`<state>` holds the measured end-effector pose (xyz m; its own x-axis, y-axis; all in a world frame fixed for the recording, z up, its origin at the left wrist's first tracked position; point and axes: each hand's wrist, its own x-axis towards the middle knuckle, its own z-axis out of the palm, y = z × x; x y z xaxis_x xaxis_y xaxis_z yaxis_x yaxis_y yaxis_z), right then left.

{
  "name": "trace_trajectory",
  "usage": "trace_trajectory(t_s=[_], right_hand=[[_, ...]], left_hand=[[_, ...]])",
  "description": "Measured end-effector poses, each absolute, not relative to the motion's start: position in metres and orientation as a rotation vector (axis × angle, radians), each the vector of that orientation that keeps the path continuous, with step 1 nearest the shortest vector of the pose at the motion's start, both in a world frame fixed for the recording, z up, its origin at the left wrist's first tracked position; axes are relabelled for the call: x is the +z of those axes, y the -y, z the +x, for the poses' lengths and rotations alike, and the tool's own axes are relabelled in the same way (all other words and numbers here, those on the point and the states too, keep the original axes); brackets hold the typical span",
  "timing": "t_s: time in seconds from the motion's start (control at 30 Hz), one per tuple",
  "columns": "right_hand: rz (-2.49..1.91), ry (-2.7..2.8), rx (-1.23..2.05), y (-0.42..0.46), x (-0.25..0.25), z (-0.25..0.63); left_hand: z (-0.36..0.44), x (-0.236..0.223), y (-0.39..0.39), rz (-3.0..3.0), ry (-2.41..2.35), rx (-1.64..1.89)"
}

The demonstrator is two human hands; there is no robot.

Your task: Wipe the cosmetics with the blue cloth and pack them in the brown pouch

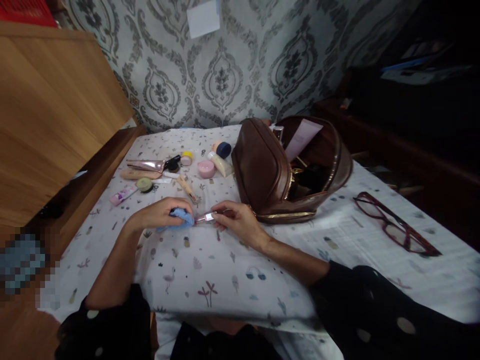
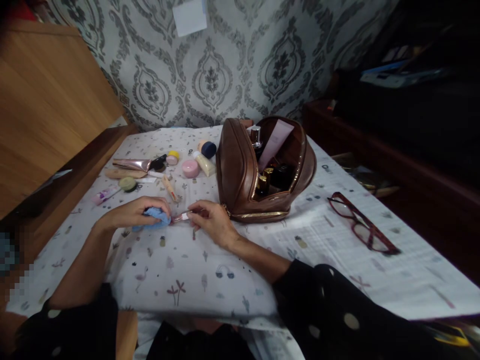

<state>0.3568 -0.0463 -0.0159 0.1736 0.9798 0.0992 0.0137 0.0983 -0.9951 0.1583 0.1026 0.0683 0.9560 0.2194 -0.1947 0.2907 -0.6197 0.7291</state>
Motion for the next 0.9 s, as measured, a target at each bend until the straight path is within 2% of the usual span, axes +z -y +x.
trace_trajectory(t_s=[0.23,0.43,0.63,0.9], right_hand=[[-1.228,1.22,0.869,0.047,-0.016,0.358],[-1.283,1.271,0.816,0.048,-0.017,0.357],[-1.166,1.179,0.979,0.047,-0.012,0.357],[-1.083,1.137,1.045,0.046,-0.013,0.355]], left_hand=[[0.176,0.062,-0.083,2.315,-0.37,0.263],[0.172,0.062,-0.088,2.33,-0.335,0.02],[0.156,0.067,-0.106,2.217,-0.429,-0.175],[0.17,0.063,-0.091,2.197,-0.4,0.046]])
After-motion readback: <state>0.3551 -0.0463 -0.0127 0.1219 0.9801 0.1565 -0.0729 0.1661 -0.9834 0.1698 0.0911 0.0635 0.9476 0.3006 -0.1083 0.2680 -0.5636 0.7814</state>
